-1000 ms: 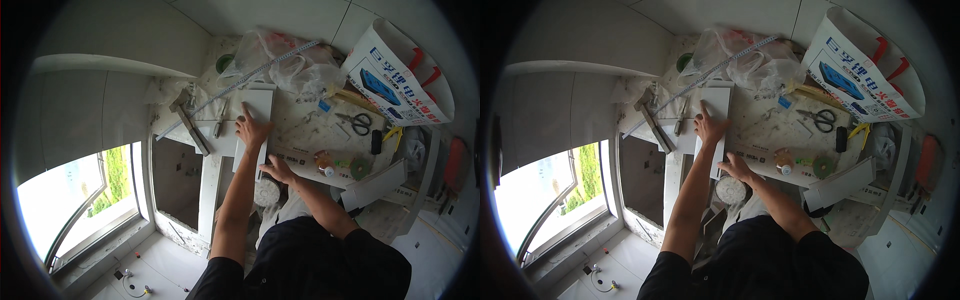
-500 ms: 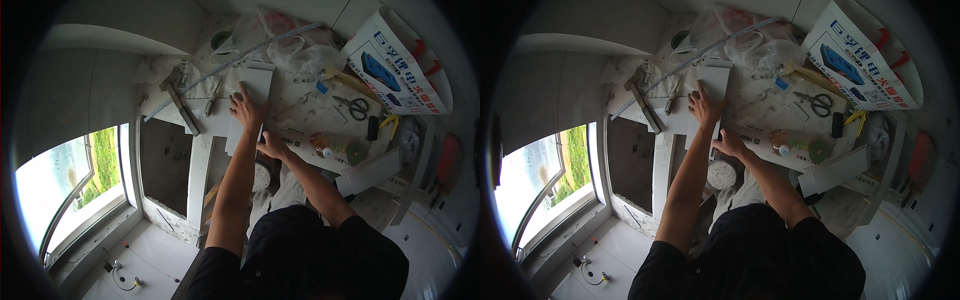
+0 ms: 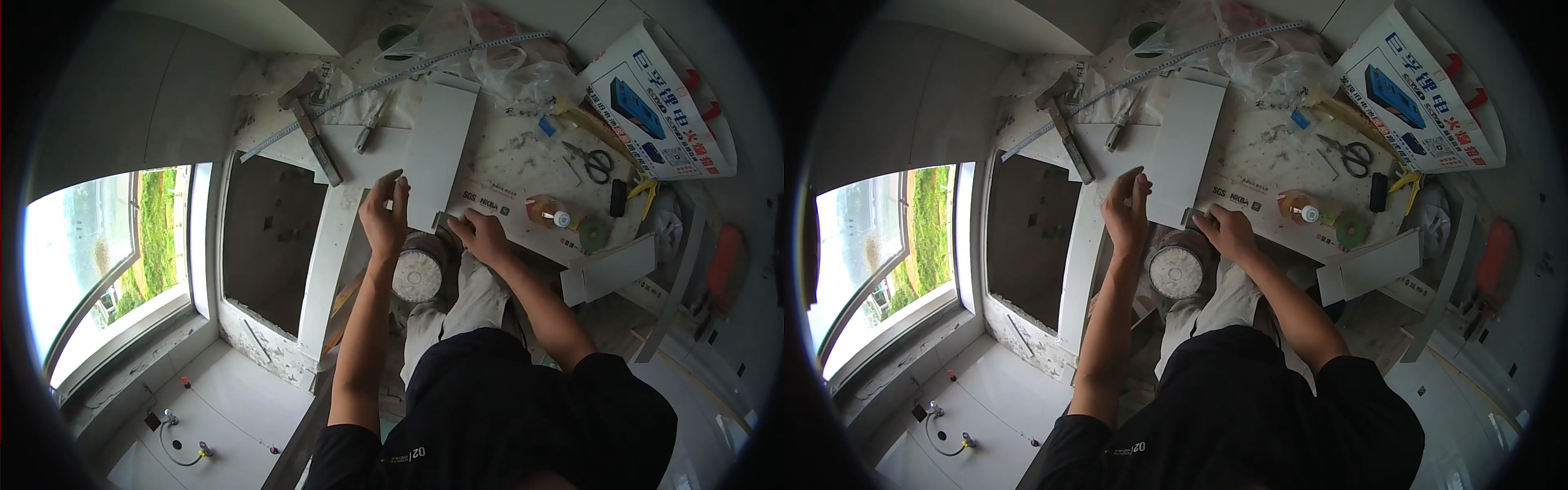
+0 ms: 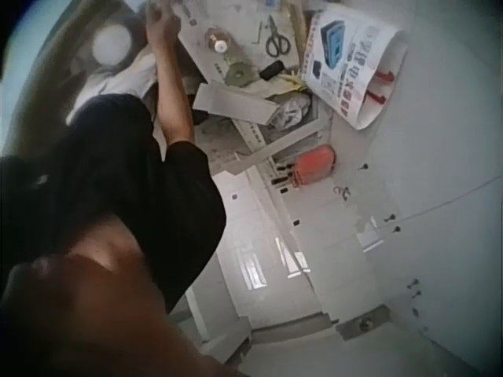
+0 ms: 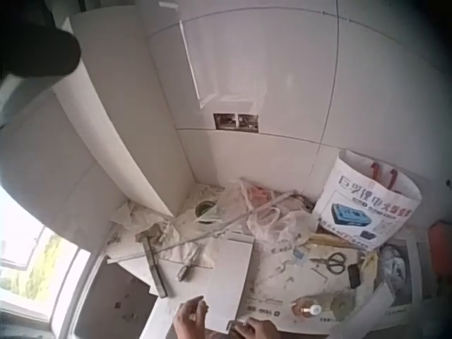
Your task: Cutting tiles with an angle grinder and applying mortar to install them in a renovation area.
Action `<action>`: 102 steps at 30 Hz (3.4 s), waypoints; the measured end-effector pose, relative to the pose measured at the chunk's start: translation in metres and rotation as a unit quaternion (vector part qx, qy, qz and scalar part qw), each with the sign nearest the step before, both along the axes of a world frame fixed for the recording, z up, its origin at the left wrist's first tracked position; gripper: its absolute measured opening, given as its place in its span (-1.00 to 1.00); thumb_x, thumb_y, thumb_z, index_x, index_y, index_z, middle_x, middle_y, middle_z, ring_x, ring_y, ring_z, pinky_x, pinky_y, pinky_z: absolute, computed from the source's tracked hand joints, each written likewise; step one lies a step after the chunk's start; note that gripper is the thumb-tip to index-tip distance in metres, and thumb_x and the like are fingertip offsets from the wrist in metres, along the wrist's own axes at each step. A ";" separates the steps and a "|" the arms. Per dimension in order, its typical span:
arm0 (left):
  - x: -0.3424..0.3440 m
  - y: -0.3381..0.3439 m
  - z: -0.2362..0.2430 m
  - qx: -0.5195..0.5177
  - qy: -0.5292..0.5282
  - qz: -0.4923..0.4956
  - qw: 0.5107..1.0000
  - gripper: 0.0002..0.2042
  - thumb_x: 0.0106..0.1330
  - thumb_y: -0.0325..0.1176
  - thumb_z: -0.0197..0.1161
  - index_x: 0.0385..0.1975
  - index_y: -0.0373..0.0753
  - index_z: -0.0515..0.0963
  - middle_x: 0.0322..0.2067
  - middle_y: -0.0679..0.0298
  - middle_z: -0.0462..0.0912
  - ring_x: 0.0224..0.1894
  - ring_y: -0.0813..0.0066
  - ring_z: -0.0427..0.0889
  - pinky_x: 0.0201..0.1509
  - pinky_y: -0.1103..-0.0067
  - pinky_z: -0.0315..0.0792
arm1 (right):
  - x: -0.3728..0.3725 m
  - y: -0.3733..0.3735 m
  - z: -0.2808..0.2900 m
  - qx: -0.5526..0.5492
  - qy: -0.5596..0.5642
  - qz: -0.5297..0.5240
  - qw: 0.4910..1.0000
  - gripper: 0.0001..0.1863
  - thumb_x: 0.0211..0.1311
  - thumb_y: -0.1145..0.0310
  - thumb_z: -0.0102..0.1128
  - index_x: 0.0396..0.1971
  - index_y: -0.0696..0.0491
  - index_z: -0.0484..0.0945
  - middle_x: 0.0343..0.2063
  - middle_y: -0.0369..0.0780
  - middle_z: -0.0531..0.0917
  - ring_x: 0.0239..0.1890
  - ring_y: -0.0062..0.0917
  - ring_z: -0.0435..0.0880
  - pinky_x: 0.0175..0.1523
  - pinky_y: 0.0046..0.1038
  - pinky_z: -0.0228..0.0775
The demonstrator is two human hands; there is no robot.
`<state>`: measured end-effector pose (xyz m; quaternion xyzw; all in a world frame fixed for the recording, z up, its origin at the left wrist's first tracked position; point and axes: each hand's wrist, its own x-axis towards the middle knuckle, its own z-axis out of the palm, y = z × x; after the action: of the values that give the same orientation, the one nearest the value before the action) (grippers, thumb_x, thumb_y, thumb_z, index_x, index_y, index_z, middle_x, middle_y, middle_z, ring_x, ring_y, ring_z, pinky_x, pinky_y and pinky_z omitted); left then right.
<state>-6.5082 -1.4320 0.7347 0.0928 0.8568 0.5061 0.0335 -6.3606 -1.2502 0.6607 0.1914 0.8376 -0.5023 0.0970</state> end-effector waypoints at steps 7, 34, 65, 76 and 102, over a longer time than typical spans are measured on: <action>0.229 -0.250 -0.113 0.001 -0.213 0.182 0.960 -0.74 0.71 -0.28 0.34 0.00 -0.39 0.77 -0.45 0.34 0.74 -0.45 0.66 0.65 -0.35 0.60 0.50 | 0.125 -0.108 -0.116 -0.151 -0.208 0.026 0.966 -0.62 0.64 0.14 0.29 -0.29 0.16 0.75 -0.55 -0.21 0.79 -0.55 -0.51 0.80 -0.44 -0.36 0.59; 0.594 -0.416 -0.331 -0.355 -0.534 -0.104 0.761 -0.03 0.33 0.25 0.50 0.66 -0.15 0.37 0.40 -0.24 0.61 0.42 -0.28 0.61 0.46 0.03 0.53 | 0.263 -0.221 -0.573 0.112 -0.213 -0.137 0.961 -0.75 0.43 0.35 0.16 -0.04 0.10 0.71 -0.14 0.08 0.87 -0.01 0.10 0.88 0.04 0.08 0.74; 0.517 -0.392 -0.269 -0.419 -0.379 -0.095 0.819 -0.19 0.40 0.15 0.49 0.55 -0.15 0.49 0.38 -0.23 0.63 0.36 -0.27 0.68 0.43 0.08 0.60 | 0.482 -0.112 -0.443 0.052 -0.273 -0.272 0.921 -0.64 0.42 0.33 0.42 0.14 0.09 0.82 -0.14 -0.02 0.91 -0.09 -0.14 0.93 0.06 -0.16 0.75; 0.204 -0.207 -0.073 0.045 -0.104 -0.105 0.988 -0.71 0.52 -0.26 0.48 0.09 -0.30 0.79 -0.06 0.02 0.89 0.02 0.06 0.89 0.17 0.30 0.69 | 0.348 -0.161 -0.137 -0.237 -0.246 -0.215 0.915 -0.66 0.64 0.30 0.33 0.23 0.14 0.76 -0.17 -0.16 0.90 -0.31 -0.54 0.88 -0.23 -0.48 0.73; -0.052 0.006 -0.027 0.187 -0.261 -0.138 0.937 0.08 0.15 -0.09 0.68 0.66 -0.38 0.27 0.49 -0.11 0.52 0.50 -0.05 0.54 0.58 0.15 0.41 | 0.150 -0.060 0.012 0.061 0.008 -0.154 0.986 -0.67 0.44 0.14 0.50 -0.01 0.06 0.84 -0.29 -0.06 0.88 -0.21 -0.15 0.91 -0.06 -0.19 0.72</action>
<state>-6.5600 -1.4263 0.7073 0.0794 0.6868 0.6540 0.3070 -6.2102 -1.3105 0.6722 0.3197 0.8278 -0.4610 -0.0007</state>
